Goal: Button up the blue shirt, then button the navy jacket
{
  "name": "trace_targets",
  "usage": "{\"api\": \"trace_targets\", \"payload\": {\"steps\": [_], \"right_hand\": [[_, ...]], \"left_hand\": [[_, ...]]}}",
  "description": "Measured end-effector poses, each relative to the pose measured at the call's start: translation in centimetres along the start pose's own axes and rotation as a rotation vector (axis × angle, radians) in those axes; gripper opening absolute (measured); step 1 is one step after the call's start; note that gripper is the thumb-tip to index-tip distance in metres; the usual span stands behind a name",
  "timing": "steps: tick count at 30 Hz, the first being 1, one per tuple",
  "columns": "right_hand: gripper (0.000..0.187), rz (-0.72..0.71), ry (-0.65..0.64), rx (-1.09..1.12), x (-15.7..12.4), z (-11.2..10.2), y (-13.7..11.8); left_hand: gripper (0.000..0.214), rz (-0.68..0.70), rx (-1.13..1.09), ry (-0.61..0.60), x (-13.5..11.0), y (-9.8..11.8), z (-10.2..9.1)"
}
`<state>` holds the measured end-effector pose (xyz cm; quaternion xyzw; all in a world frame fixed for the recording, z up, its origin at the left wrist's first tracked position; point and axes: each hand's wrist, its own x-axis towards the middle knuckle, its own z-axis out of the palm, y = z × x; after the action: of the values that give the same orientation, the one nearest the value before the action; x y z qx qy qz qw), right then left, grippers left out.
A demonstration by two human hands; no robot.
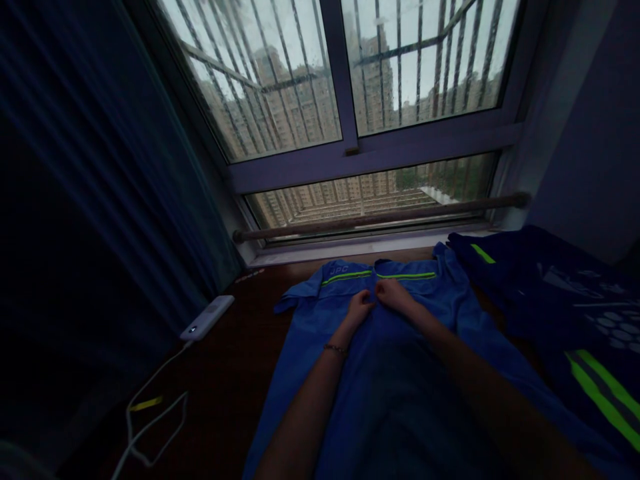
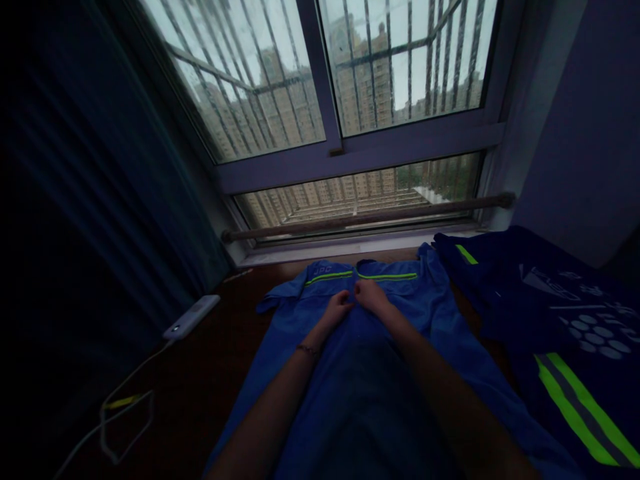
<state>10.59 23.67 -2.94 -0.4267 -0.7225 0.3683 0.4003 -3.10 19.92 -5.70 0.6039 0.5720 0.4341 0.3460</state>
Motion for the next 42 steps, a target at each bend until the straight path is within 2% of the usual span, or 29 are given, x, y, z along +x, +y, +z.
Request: {"api": "trace_targets", "payload": {"steps": [2, 8, 15, 21, 29, 36, 42], "right_hand": [[0.005, -0.007, -0.043, 0.03, -1.0, 0.0, 1.0], [0.023, 0.023, -0.145, 0.161, -1.9, -0.1, 3.0], [0.027, 0.058, -0.13, 0.231, -1.5, 0.1, 3.2], [0.029, 0.103, -0.195, 0.295, -1.6, -0.2, 3.3], [0.024, 0.121, -0.154, 0.267, -1.4, 0.4, 3.6], [0.009, 0.037, -0.037, 0.156, -2.0, 0.7, 3.1], [0.019, 0.026, -0.057, 0.14, -2.3, 0.2, 2.7]], "left_hand": [[0.012, 0.001, -0.027, 0.0, -0.1, -0.5, -0.1], [0.009, 0.013, -0.066, -0.023, -0.2, -1.3, 0.0], [0.024, 0.008, -0.061, -0.007, -0.6, -0.9, 0.1], [0.025, 0.008, -0.109, 0.031, -0.8, -0.6, -0.1], [0.027, -0.084, -0.181, -0.05, -0.6, -0.6, -0.2], [0.021, -0.053, -0.186, -0.017, -0.7, -0.7, -0.1], [0.019, 0.002, -0.177, 0.019, -0.8, -0.4, -0.4]]}}
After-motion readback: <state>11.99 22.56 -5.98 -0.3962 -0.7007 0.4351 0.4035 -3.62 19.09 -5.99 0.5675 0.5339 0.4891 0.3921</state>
